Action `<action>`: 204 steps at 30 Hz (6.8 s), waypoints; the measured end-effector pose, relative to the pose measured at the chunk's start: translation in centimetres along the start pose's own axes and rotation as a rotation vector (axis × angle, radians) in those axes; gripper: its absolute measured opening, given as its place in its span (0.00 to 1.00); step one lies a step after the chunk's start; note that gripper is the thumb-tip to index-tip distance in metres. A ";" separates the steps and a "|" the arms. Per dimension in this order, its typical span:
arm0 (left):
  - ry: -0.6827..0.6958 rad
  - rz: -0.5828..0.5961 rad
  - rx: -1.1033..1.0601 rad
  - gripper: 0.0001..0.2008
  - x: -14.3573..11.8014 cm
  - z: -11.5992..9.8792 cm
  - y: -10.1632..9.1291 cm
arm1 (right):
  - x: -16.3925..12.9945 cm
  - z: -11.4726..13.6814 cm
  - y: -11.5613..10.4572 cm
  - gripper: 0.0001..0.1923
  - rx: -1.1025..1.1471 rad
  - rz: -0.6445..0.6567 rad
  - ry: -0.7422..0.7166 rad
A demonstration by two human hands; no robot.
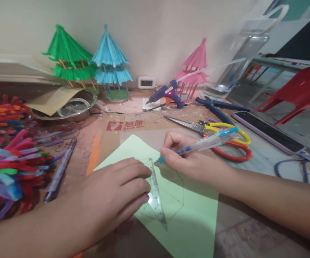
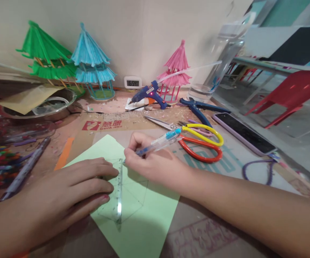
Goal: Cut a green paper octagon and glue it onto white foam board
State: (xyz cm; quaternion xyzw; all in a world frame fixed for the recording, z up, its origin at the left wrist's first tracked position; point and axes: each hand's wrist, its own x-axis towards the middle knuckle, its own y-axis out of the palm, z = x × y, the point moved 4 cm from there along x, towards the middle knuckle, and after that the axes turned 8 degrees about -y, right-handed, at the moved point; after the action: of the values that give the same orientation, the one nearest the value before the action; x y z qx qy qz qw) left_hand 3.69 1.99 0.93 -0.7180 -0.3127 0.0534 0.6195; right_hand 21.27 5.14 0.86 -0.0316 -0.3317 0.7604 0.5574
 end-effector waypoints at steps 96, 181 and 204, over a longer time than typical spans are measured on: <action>-0.007 -0.008 0.085 0.18 0.0 -0.6 -0.5 | 0.1 0.0 0.4 0.08 0.047 0.022 0.010; -0.415 -0.149 -0.034 0.18 1.2 5.4 -1.5 | 0.9 -1.2 -1.9 0.09 -0.158 -0.133 -0.257; -0.432 -0.181 0.245 0.17 0.7 4.5 -2.1 | 3.5 -5.1 -4.6 0.13 -0.565 -0.206 -0.224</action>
State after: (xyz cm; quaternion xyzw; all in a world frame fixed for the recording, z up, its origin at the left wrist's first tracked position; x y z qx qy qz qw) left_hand 1.39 6.32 2.08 -0.5787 -0.4919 0.1873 0.6230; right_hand 25.82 11.30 0.52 -0.0676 -0.5906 0.5764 0.5608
